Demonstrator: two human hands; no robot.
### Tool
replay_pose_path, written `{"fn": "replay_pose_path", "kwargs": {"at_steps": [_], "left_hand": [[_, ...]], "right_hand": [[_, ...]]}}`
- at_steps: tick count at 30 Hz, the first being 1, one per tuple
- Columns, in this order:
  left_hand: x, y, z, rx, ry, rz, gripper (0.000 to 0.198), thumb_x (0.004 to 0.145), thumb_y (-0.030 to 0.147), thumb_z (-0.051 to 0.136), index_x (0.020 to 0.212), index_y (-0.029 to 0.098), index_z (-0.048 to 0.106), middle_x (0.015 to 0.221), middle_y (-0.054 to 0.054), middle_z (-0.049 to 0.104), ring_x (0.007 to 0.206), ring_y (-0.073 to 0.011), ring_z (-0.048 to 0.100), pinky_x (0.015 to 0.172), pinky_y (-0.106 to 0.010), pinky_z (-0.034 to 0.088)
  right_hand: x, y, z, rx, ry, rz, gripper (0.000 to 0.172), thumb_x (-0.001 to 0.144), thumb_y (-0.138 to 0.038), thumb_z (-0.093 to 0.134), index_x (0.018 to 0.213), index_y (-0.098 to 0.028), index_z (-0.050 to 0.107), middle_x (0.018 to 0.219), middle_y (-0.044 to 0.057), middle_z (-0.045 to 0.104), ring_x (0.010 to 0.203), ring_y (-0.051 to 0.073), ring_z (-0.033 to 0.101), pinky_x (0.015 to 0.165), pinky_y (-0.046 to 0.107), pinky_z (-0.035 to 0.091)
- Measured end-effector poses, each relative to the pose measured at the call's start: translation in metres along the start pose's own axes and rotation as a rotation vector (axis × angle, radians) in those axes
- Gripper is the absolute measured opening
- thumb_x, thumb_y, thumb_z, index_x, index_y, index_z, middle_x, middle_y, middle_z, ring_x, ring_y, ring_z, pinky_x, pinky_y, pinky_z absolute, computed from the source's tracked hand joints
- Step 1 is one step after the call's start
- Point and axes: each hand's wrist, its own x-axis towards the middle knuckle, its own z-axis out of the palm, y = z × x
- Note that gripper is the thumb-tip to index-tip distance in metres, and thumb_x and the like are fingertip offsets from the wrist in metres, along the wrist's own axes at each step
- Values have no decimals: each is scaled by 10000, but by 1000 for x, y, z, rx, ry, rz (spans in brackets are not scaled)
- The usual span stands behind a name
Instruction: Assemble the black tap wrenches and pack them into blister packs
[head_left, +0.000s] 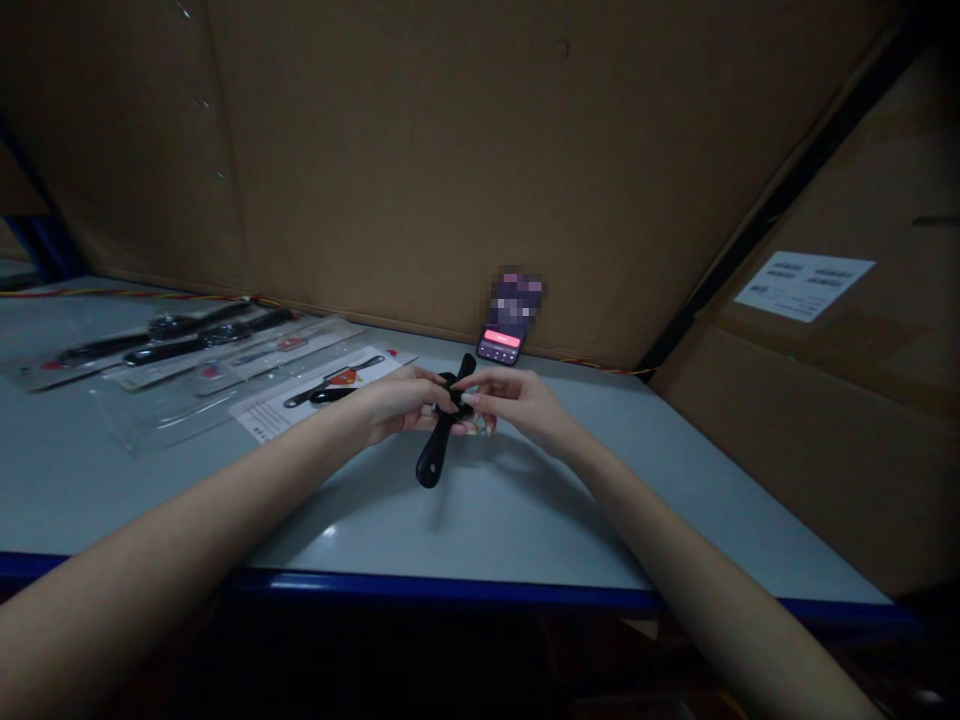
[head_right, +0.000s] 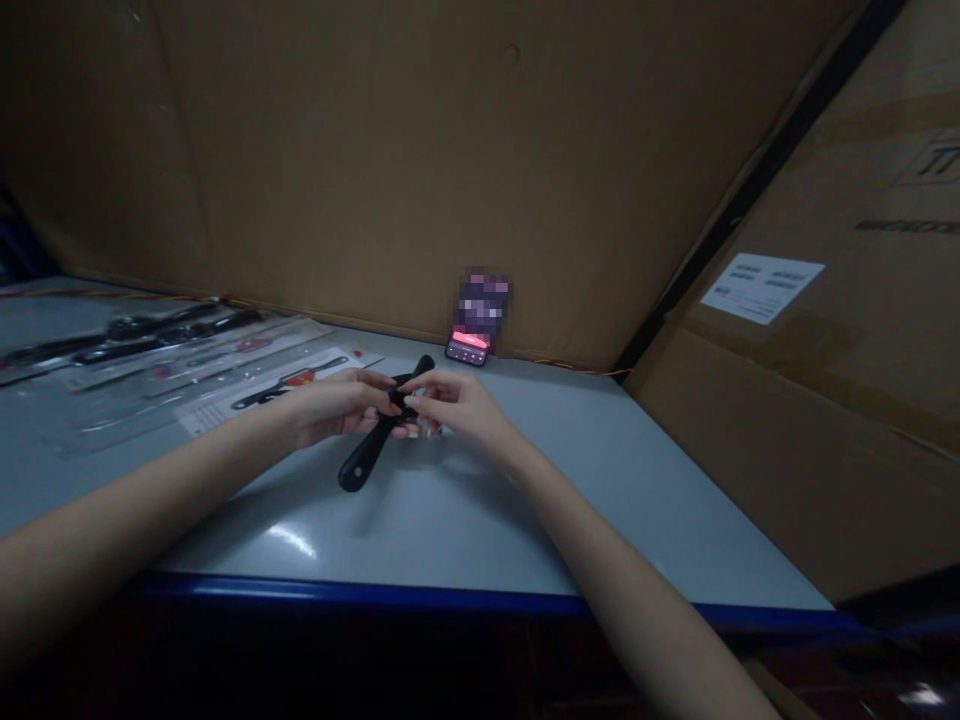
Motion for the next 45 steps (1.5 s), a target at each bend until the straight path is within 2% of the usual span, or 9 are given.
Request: {"fn": "replay_pose_path", "kwargs": {"at_steps": [7, 11, 16, 20, 27, 32, 38, 41, 45], "left_hand": [[-2, 0, 3, -5, -19, -23, 245, 693, -33, 525, 902, 94, 516, 654, -78, 681, 659, -179, 693, 643, -209, 554], [-2, 0, 3, -19, -60, -20, 233, 700, -34, 514, 903, 78, 533, 667, -93, 684, 673, -185, 694, 626, -198, 554], [-3, -1, 4, -20, -34, 2, 331, 675, -43, 532, 989, 62, 516, 731, -127, 700, 625, -181, 689, 604, -208, 554], [-2, -2, 5, 14, -17, -12, 431, 672, -39, 534, 1089, 44, 465, 742, -141, 702, 626, -189, 690, 618, -228, 552], [-4, -3, 7, 45, -83, 34, 470, 696, -43, 511, 1150, 27, 414, 757, -149, 694, 686, -199, 693, 709, -282, 553], [-10, -2, 14, 90, -49, 7, 512, 697, -57, 512, 1186, 17, 382, 728, -126, 686, 665, -196, 689, 747, -346, 549], [-6, -5, 11, 82, 20, 19, 522, 668, -43, 548, 1168, 21, 413, 719, -115, 685, 618, -186, 682, 700, -305, 552], [-2, -3, 7, 39, 48, 16, 516, 666, -45, 543, 1162, 29, 424, 724, -112, 687, 634, -190, 687, 664, -261, 553], [-2, -1, 5, -6, 20, 27, 453, 680, -45, 506, 1126, 20, 457, 713, -115, 683, 645, -188, 689, 672, -239, 553]], "right_hand": [[0, 1, 2, -385, 171, -301, 68, 740, -235, 634, 771, -177, 649, 773, 15, 527, 661, 102, 495, 571, 237, 392], [-2, -3, 1, -497, 163, -396, 42, 762, -202, 608, 757, -171, 635, 774, 17, 515, 669, 104, 479, 574, 235, 374], [-5, -3, 6, -501, 172, -329, 134, 763, -149, 565, 894, -171, 582, 591, -51, 440, 526, 84, 404, 509, 221, 319], [-5, -4, 9, -481, 159, -249, 122, 753, -158, 555, 872, -182, 565, 548, -71, 387, 490, 77, 371, 486, 218, 277], [-2, -3, 8, -232, 130, -91, 217, 718, -187, 548, 923, -202, 480, 481, -112, 336, 431, 75, 352, 449, 202, 263], [-3, -5, 13, -198, 98, 34, 263, 685, -135, 462, 936, -215, 468, 400, -127, 373, 348, 74, 371, 390, 184, 270], [-1, -8, 11, 18, 34, 208, 169, 740, -240, 470, 905, -208, 452, 396, -80, 515, 304, 104, 455, 344, 202, 351], [-1, -11, 3, 47, -7, 148, 184, 753, -294, 527, 896, -180, 507, 472, -48, 547, 385, 104, 504, 416, 233, 412], [-1, -9, -5, -162, -1, -41, 247, 723, -295, 627, 933, -178, 571, 540, -62, 490, 462, 78, 449, 452, 217, 354]]}}
